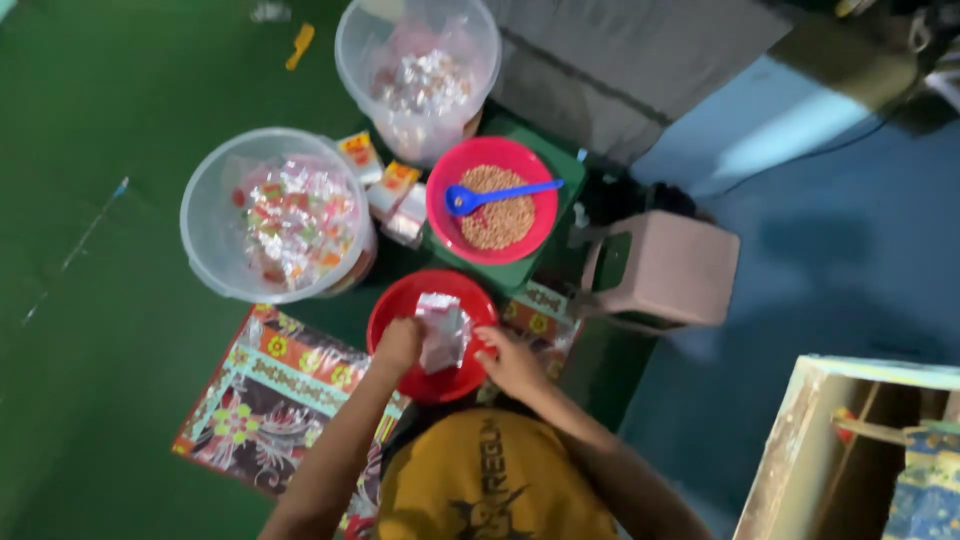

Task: Filling small plastic packets with beans using a spoon and organizing them into containers.

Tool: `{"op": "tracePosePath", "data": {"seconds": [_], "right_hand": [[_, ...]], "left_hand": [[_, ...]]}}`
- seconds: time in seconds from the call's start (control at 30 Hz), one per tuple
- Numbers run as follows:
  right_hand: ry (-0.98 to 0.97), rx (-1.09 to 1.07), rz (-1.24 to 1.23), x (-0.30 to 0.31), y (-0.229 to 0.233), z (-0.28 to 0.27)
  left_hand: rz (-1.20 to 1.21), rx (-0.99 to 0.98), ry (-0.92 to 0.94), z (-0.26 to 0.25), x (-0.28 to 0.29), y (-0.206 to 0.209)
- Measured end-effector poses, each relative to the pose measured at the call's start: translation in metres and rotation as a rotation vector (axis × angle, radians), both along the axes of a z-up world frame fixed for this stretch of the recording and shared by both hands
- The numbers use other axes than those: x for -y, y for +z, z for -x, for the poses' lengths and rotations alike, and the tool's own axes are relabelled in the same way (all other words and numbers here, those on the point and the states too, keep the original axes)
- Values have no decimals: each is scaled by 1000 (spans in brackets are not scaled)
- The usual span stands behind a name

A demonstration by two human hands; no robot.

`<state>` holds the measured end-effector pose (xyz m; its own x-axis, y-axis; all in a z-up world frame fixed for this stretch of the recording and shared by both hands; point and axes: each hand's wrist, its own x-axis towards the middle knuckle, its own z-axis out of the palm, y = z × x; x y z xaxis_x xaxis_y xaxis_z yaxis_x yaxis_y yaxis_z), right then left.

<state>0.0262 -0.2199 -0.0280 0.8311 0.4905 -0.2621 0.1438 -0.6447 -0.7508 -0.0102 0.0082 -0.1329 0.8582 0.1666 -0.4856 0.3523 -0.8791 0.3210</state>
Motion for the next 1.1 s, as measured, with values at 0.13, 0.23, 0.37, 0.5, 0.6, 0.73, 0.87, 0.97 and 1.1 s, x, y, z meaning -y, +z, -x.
{"op": "tracePosePath", "data": {"seconds": [0.13, 0.23, 0.37, 0.5, 0.6, 0.73, 0.87, 0.97, 1.1], "right_hand": [[284, 56, 95, -27, 37, -18], [378, -8, 35, -39, 16, -22], [432, -1, -204, -45, -7, -20], [310, 20, -138, -54, -32, -15], [184, -75, -30, -57, -16, -17], [229, -204, -48, -53, -15, -12], [143, -252, 72, -50, -4, -10], [32, -258, 33, -44, -11, -7], [-144, -139, -119, -42, -21, 4]], "left_hand": [[123, 66, 70, 18, 11, 18], [207, 194, 127, 28, 23, 34], [392, 427, 335, 34, 31, 95], [493, 447, 351, 40, 23, 88], [584, 357, 542, 40, 10, 82], [590, 355, 508, 48, 0, 69], [601, 355, 421, 45, -9, 71], [792, 284, 551, 44, -8, 97], [734, 278, 660, 45, -9, 85]]}}
